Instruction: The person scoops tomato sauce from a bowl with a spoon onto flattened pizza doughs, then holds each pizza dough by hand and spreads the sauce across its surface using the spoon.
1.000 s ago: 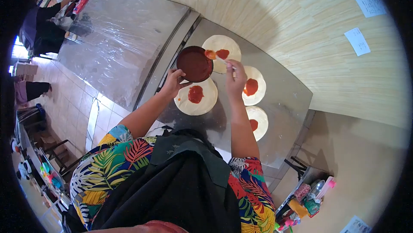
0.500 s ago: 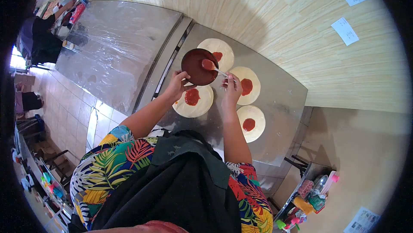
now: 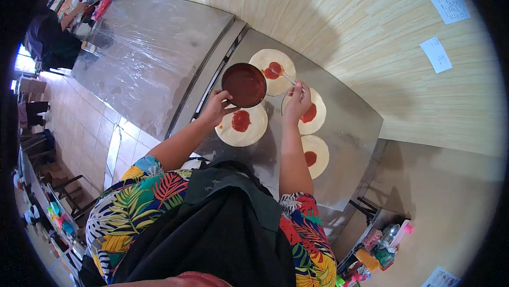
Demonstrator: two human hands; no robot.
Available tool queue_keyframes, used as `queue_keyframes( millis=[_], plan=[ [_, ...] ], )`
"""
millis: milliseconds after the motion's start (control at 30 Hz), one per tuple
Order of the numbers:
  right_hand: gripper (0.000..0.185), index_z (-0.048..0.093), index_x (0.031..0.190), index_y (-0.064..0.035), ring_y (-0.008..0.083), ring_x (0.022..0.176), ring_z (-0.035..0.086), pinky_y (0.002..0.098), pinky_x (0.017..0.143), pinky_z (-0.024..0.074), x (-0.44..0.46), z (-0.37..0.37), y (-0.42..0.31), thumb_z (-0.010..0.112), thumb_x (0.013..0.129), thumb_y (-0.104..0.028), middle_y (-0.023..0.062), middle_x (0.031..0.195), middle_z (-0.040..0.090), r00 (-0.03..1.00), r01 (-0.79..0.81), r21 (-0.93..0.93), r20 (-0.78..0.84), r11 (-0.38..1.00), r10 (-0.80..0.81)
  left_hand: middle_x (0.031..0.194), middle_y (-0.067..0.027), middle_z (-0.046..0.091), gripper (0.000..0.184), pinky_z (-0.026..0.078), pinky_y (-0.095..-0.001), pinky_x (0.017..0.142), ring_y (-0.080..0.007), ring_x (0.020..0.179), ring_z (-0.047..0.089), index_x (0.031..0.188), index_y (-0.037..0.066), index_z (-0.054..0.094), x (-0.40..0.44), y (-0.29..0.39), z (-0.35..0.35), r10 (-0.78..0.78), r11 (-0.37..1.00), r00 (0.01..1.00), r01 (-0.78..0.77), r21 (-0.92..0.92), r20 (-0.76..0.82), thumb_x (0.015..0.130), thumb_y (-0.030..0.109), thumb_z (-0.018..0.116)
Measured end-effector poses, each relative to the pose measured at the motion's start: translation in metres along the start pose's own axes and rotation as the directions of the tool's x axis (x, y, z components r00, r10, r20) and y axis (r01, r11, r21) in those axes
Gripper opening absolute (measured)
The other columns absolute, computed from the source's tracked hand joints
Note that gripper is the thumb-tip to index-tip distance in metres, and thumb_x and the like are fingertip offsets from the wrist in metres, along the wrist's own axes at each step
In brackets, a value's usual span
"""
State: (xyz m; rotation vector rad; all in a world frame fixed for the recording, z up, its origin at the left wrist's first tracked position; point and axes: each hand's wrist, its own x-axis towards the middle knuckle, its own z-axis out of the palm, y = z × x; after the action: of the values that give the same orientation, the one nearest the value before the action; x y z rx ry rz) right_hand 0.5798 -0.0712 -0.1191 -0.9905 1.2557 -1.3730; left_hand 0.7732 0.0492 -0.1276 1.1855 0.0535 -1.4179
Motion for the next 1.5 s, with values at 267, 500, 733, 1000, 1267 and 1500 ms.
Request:
queue_keyframes(
  millis=[267,500,733,1000,1267,1500],
  plan=[
    [0.017,0.065,0.103,-0.0043,0.0287,0.089,0.062,0.0352,0.078,0.0492,0.020,0.000,0.047,0.056,0.089,-0.009,0.0127,0.098,0.065,0.755,0.656,-0.587,0.512,0.474,-0.409,0.106,-0.0112,0.040,0.049,0.053,-0.0544,0.085,-0.0240,0.097,0.051,0.115,0.005,0.029,-0.001,0.003,-0.019,0.014,1.000,1.000,-0.014,-0.011,-0.026,0.076,0.007,0.058],
    [0.017,0.065,0.103,-0.0029,0.0284,0.089,0.062,0.0373,0.077,0.0488,-0.033,-0.007,-0.038,0.057,0.088,-0.006,0.0143,0.098,0.065,0.918,0.390,-0.467,0.270,0.794,-0.291,0.103,-0.0097,0.041,0.046,0.054,-0.0542,0.084,-0.0235,0.097,0.052,0.114,0.005,0.030,0.007,-0.005,-0.013,-0.014,1.000,1.000,0.014,0.028,0.000,0.077,0.007,0.057],
    [0.025,0.064,0.105,-0.0031,0.0299,0.084,0.061,0.0382,0.074,0.0503,-0.119,-0.066,-0.076,0.062,0.080,-0.002,0.0125,0.102,0.063,0.634,0.767,-0.457,0.649,0.450,-0.421,0.103,-0.0106,0.046,0.039,0.055,-0.0525,0.083,-0.0248,0.095,0.054,0.112,0.003,0.036,0.006,-0.040,0.012,-0.046,0.997,0.993,0.038,0.073,0.108,0.078,0.008,0.055],
    [0.021,0.065,0.100,-0.0024,0.0286,0.079,0.063,0.0363,0.070,0.0513,-0.176,-0.134,-0.101,0.065,0.080,-0.005,0.0119,0.096,0.065,0.686,0.727,-0.542,0.536,0.422,-0.492,0.102,-0.0105,0.057,0.016,0.046,-0.0562,0.096,-0.0273,0.097,0.057,0.092,0.005,0.052,-0.033,-0.083,0.041,-0.168,0.970,0.873,0.063,0.235,0.458,0.079,0.013,0.052],
    [0.021,0.066,0.098,-0.0068,0.0258,0.085,0.064,0.0354,0.070,0.0523,-0.232,-0.218,-0.124,0.066,0.077,-0.009,0.0085,0.099,0.065,0.724,0.642,-0.623,0.301,0.447,-0.620,0.109,-0.0100,0.058,0.021,0.039,-0.0512,0.100,-0.0272,0.108,0.053,0.098,0.008,0.054,-0.083,-0.144,0.080,-0.349,0.917,0.792,0.178,0.357,0.501,0.079,0.018,0.052],
    [0.018,0.065,0.099,-0.0041,0.0273,0.084,0.065,0.0357,0.072,0.0533,-0.278,-0.281,-0.145,0.065,0.081,-0.008,0.0108,0.099,0.065,0.840,0.490,-0.701,0.219,0.518,-0.497,0.112,-0.0088,0.056,0.033,0.037,-0.0548,0.101,-0.0259,0.110,0.051,0.106,0.010,0.053,-0.117,-0.201,0.096,-0.450,0.874,0.718,0.231,0.428,0.531,0.076,0.020,0.058]
  ],
)
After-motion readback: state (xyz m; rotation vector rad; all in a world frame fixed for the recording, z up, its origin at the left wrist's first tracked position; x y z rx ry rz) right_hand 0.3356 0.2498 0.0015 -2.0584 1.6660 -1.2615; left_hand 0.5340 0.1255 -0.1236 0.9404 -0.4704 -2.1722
